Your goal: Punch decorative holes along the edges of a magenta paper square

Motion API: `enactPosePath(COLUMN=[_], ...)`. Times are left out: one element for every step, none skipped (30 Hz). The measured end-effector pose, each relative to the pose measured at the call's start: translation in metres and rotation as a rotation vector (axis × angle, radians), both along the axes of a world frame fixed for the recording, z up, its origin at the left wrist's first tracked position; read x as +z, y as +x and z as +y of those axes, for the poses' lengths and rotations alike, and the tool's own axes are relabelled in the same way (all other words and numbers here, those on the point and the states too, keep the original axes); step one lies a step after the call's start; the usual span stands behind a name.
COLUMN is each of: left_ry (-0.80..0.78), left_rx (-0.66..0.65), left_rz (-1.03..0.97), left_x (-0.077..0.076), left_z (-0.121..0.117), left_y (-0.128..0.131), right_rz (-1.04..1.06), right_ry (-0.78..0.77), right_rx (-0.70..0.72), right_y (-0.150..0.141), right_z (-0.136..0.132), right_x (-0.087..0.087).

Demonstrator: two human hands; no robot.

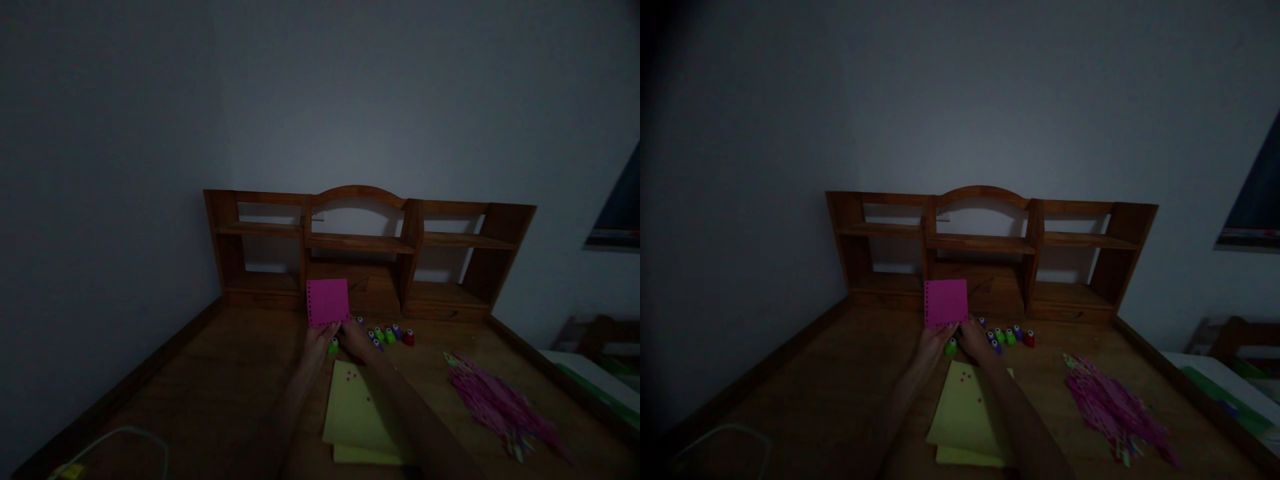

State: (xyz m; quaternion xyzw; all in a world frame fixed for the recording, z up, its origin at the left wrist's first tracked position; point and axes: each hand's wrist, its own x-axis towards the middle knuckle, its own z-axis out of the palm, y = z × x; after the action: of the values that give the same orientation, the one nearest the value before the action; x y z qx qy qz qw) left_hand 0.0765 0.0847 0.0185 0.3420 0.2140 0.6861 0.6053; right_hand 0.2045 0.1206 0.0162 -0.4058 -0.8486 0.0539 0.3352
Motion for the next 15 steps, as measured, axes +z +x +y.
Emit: enactPosePath(left_ry=[-0.010,-0.022,-0.032,-0.038,-0.040,-0.037,-0.031,-0.023,-0.017,-0.013,-0.014,-0.018,-0.027,-0.045,-0.066], left_rx=[-0.001,-0.002,-0.003,-0.003,-0.002,0.000,0.004,0.010,0.019,0.031,0.046,0.062,0.082,0.110,0.144], left_rz=[-0.012,-0.024,-0.035,-0.044,-0.051,-0.057,-0.057,-0.051,-0.040,-0.027,-0.011,0.002,0.015,0.026,0.038], left_x=[0.001,0.002,0.003,0.004,0.005,0.005,0.006,0.006,0.006,0.006,0.005,0.004,0.003,0.002,0.001], left_z=[-0.001,-0.001,-0.002,-0.003,-0.004,-0.005,-0.006,-0.006,-0.006,-0.006,-0.006,-0.005,-0.004,-0.004,-0.003], left_y=[0.000,0.000,0.000,0.000,0.000,0.000,-0.001,-0.001,-0.002,-0.003,-0.004,-0.006,-0.007,-0.009,-0.012], right_rz=[0.000,0.000,-0.001,-0.004,-0.007,-0.010,-0.013,-0.015,-0.018,-0.024,-0.032,-0.043,-0.054,-0.064,-0.073], right_ry=[-0.002,-0.005,-0.009,-0.013,-0.017,-0.020,-0.021,-0.022,-0.024,-0.028,-0.034,-0.043,-0.050,-0.054,-0.056], right_rx=[-0.005,-0.007,-0.007,-0.005,-0.004,-0.004,-0.007,-0.013,-0.020,-0.028,-0.035,-0.045,-0.057,-0.071,-0.086], right_y=[0.000,0.000,0.000,0.000,0.000,-0.001,-0.001,-0.001,-0.002,-0.002,-0.002,-0.001,-0.001,-0.001,0.000], right_z=[0.000,0.000,0.000,0.000,0.000,-0.001,-0.001,-0.002,-0.003,-0.003,-0.004,-0.006,-0.007,-0.008,-0.008], right_x=[0.000,0.000,0.000,0.000,0.001,0.001,0.002,0.003,0.004,0.005,0.005,0.006,0.007,0.007,0.008])
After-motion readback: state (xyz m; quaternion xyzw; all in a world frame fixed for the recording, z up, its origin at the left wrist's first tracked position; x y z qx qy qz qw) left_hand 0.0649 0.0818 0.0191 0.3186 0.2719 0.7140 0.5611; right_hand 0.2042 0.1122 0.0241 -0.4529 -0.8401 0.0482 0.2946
